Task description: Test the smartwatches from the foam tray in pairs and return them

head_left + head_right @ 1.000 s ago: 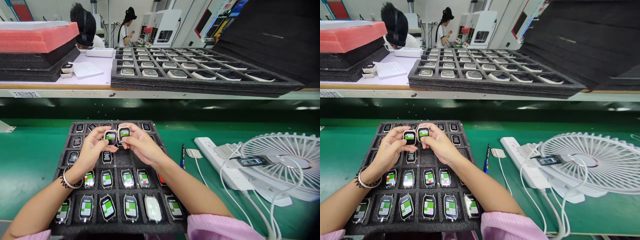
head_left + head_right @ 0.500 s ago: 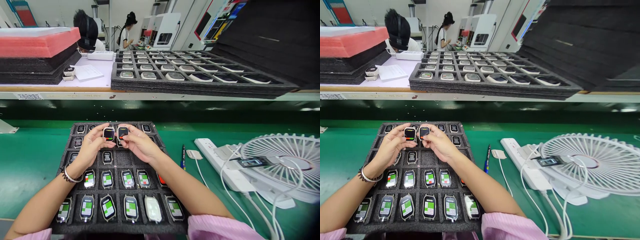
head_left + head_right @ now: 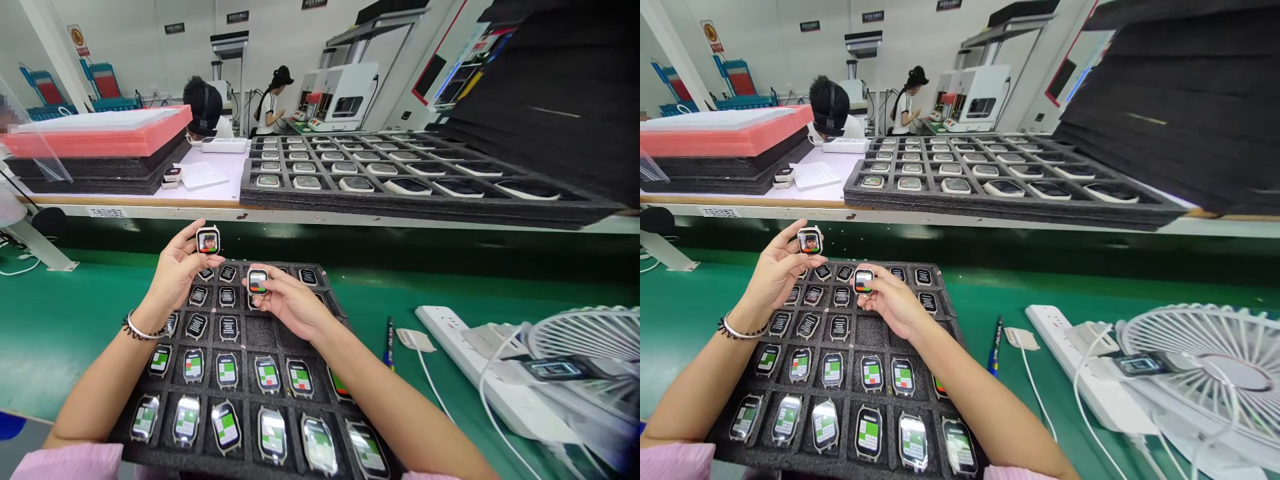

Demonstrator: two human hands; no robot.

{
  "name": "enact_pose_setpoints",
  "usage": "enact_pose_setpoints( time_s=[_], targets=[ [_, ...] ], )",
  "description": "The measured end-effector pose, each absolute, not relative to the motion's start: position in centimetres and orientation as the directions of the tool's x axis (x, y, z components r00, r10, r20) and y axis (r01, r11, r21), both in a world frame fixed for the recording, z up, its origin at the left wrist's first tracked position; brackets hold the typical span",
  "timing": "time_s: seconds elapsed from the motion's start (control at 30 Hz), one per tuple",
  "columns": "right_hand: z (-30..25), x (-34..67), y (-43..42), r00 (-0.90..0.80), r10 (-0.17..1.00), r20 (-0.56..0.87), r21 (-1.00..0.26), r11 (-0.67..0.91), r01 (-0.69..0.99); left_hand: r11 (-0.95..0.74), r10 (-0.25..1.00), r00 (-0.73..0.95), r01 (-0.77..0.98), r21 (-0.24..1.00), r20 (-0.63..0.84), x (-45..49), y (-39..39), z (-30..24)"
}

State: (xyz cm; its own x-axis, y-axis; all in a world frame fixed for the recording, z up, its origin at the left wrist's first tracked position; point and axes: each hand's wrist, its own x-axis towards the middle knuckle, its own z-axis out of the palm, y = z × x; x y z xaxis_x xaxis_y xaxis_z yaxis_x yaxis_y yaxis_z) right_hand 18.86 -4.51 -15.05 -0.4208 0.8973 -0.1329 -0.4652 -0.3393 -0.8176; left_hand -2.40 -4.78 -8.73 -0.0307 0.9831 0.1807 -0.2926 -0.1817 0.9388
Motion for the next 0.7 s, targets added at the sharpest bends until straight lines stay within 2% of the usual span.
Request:
enact_pose_setpoints(
  time_s=[0.1,0.2,0.47,0.7],
  targets=[
    [-14.9,18.8,-4.6,-0.420,0.898,-0.130,-0.821,-0.335,-0.463,-0.230,0.973,-0.029,-0.256,0.939,0.230,-2.3,-4.4,-7.2],
    [-14.7,18.7,-4.8,-0.434,0.892,-0.125,-0.828,-0.334,-0.450,-0.361,0.931,-0.033,-0.228,0.904,0.364,-2.6,-3.2,-4.5],
    [-14.3,18.5,-5.3,-0.456,0.884,-0.105,-0.843,-0.323,-0.430,-0.694,0.716,-0.008,-0.111,0.711,0.698,-4.4,1.1,3.3],
    [-14.2,18.5,-5.4,-0.469,0.880,-0.075,-0.862,-0.294,-0.413,-0.790,0.611,0.003,-0.048,0.611,0.791,-4.7,1.7,6.1]
  ],
)
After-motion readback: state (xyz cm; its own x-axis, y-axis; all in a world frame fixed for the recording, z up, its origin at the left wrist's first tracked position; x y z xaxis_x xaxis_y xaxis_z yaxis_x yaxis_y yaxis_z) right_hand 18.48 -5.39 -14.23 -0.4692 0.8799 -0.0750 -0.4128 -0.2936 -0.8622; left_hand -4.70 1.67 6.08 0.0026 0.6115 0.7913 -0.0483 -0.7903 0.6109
